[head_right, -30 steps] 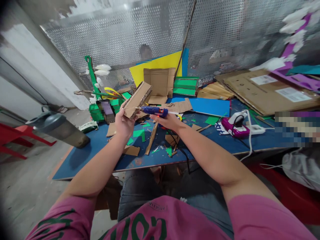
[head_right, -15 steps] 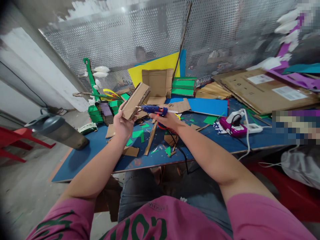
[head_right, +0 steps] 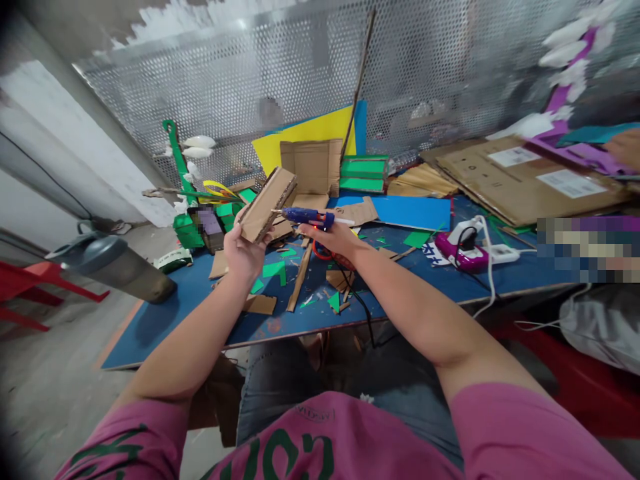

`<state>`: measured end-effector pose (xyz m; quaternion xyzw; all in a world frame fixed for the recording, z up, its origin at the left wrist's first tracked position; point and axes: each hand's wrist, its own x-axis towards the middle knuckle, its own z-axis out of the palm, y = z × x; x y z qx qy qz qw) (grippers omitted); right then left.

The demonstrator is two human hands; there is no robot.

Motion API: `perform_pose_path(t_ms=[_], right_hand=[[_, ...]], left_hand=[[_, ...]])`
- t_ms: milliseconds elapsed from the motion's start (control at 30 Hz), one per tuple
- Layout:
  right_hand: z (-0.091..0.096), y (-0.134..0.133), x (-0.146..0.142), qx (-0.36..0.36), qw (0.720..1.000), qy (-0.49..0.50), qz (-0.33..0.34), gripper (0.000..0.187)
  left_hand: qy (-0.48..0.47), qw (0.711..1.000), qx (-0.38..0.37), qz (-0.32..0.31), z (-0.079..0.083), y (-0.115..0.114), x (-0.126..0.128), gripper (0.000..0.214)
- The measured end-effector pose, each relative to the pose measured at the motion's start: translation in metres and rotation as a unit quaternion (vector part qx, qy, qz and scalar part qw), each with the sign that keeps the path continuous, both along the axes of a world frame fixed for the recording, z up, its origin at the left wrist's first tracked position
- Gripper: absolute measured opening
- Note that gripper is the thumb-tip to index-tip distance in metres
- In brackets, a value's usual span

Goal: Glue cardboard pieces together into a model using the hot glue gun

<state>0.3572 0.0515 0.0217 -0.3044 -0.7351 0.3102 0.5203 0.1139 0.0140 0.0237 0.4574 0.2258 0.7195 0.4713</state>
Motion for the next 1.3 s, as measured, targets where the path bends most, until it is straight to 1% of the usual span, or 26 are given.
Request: perform_pose_path(t_ms=[133, 333, 533, 733, 1000, 1133, 1300], right_hand=[[0.001, 0.000, 0.001, -0.008, 1.000, 0.000, -0.005, 0.047], [-0.004, 0.009, 0.004, -0.016, 1.000, 0.006, -0.001, 0.048], [-0.007, 0.015, 0.008, -0.035, 0.999, 0.003, -0.014, 0.051], [-0.004, 0.013, 0.007, -0.062, 0.997, 0.056, 0.000, 0.053], [-0.002, 0.013, 0.004, -0.097, 0.989, 0.108, -0.003, 0.052], [-0.001, 0.014, 0.003, -0.147, 0.976, 0.158, -0.005, 0.053], [-0.004, 0.023, 0.004, -0.209, 0.959, 0.187, 0.026, 0.052]], left_hand=[[0.015, 1.000, -0.008, 0.005, 0.000, 0.000, -0.001, 0.059], [-0.001, 1.000, 0.007, -0.002, 0.001, -0.003, 0.000, 0.053], [0.021, 1.000, 0.001, 0.018, 0.003, -0.004, 0.001, 0.059], [0.025, 0.999, 0.007, 0.018, 0.003, -0.004, 0.001, 0.059], [0.019, 0.999, 0.017, 0.024, 0.005, -0.006, 0.001, 0.056], [0.032, 0.999, 0.019, 0.034, 0.007, -0.006, 0.002, 0.057], [0.025, 0.999, 0.028, 0.030, 0.007, -0.004, 0.001, 0.057]])
